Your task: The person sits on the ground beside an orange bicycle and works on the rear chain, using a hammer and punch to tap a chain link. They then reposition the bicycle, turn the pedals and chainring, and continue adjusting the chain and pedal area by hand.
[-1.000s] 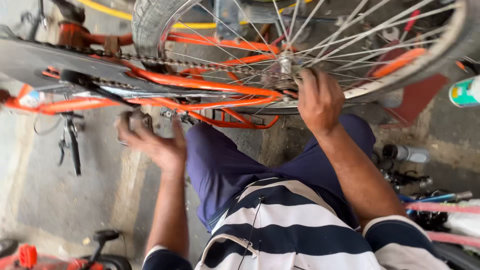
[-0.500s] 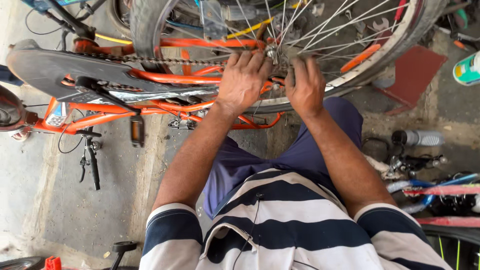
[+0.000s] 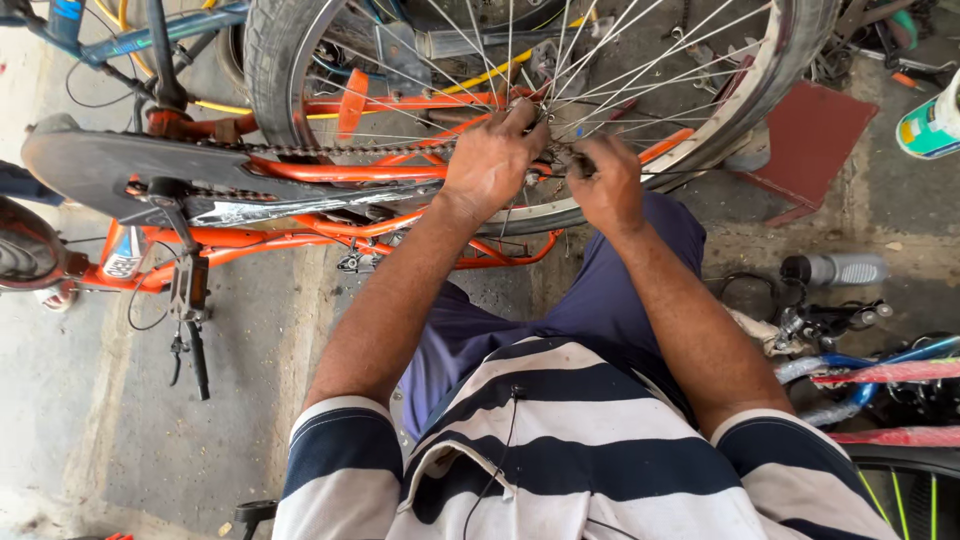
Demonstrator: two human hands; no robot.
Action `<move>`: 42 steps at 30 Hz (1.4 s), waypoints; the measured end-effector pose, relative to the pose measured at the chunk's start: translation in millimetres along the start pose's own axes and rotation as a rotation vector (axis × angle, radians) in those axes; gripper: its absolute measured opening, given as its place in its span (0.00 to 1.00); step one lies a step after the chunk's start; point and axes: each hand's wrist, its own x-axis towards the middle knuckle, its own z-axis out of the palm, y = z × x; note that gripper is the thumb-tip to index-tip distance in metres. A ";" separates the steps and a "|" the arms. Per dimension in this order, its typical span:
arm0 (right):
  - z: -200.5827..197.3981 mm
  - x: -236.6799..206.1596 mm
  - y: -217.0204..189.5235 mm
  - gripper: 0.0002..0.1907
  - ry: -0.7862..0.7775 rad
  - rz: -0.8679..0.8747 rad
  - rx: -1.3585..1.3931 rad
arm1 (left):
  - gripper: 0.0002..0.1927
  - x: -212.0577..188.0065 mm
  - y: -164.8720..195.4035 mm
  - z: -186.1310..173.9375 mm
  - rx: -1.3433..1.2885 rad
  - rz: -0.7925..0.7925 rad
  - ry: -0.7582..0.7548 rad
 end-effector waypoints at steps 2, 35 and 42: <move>2.1 0.3 1.7 0.11 -0.024 0.008 0.014 | 0.10 -0.4 0.7 -6.2 0.026 0.000 -0.007; 22.9 -7.2 44.6 0.18 -0.340 0.225 0.518 | 0.18 -313.5 -129.2 -59.6 0.177 -1.311 0.240; 21.3 -5.2 36.8 0.17 -0.362 0.219 0.563 | 0.21 -310.9 -125.9 -69.1 0.084 -1.322 0.358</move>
